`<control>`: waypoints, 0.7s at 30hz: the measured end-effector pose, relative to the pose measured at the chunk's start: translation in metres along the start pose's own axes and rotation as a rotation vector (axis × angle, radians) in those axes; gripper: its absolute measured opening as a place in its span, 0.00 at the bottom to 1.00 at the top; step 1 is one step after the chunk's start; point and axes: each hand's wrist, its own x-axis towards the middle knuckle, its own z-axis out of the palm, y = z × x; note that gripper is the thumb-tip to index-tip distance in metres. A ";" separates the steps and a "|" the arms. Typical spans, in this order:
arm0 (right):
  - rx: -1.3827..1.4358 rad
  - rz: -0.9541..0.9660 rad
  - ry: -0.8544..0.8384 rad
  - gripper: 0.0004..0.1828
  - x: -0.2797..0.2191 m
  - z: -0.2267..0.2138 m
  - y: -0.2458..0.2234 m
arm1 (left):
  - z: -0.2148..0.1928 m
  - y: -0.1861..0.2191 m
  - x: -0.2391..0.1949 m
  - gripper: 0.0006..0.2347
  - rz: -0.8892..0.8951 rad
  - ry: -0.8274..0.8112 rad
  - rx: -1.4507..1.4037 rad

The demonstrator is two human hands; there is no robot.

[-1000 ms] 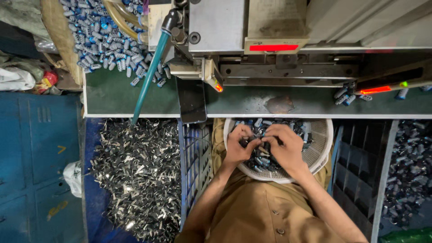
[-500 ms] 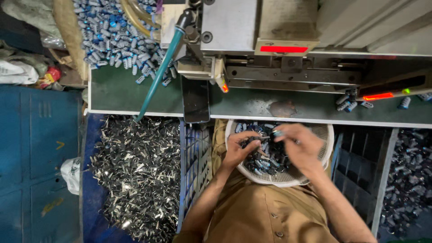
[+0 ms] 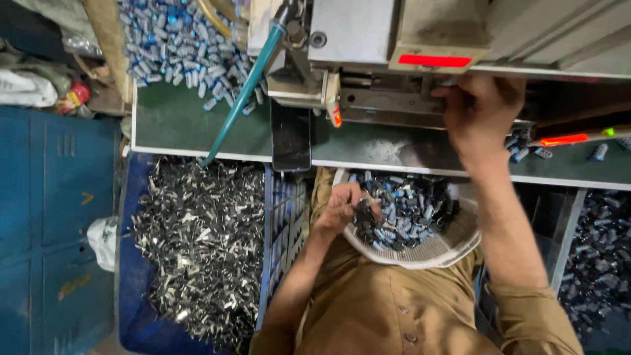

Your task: The person repeatedly picks small black and blue plastic components from a white basket, places them into a machine slot, and retrieves the processed items. The person handles the components one at a time and transfers them between the basket and the machine throughout the clip.

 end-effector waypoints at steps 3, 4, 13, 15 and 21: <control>0.111 0.097 -0.163 0.08 0.002 -0.011 0.004 | -0.001 0.007 0.010 0.24 -0.088 0.000 0.053; 0.070 0.020 -0.184 0.08 0.004 -0.016 0.003 | 0.002 0.011 0.014 0.26 -0.128 0.000 0.088; 0.153 0.065 0.091 0.07 -0.078 -0.027 -0.047 | 0.033 0.038 0.027 0.31 -0.124 0.015 -0.078; 0.138 0.091 -0.077 0.08 -0.132 -0.017 -0.049 | 0.028 0.036 0.022 0.30 -0.123 0.051 0.001; 0.292 0.810 -0.317 0.14 -0.212 -0.007 -0.063 | 0.015 0.025 0.023 0.28 -0.128 0.100 -0.058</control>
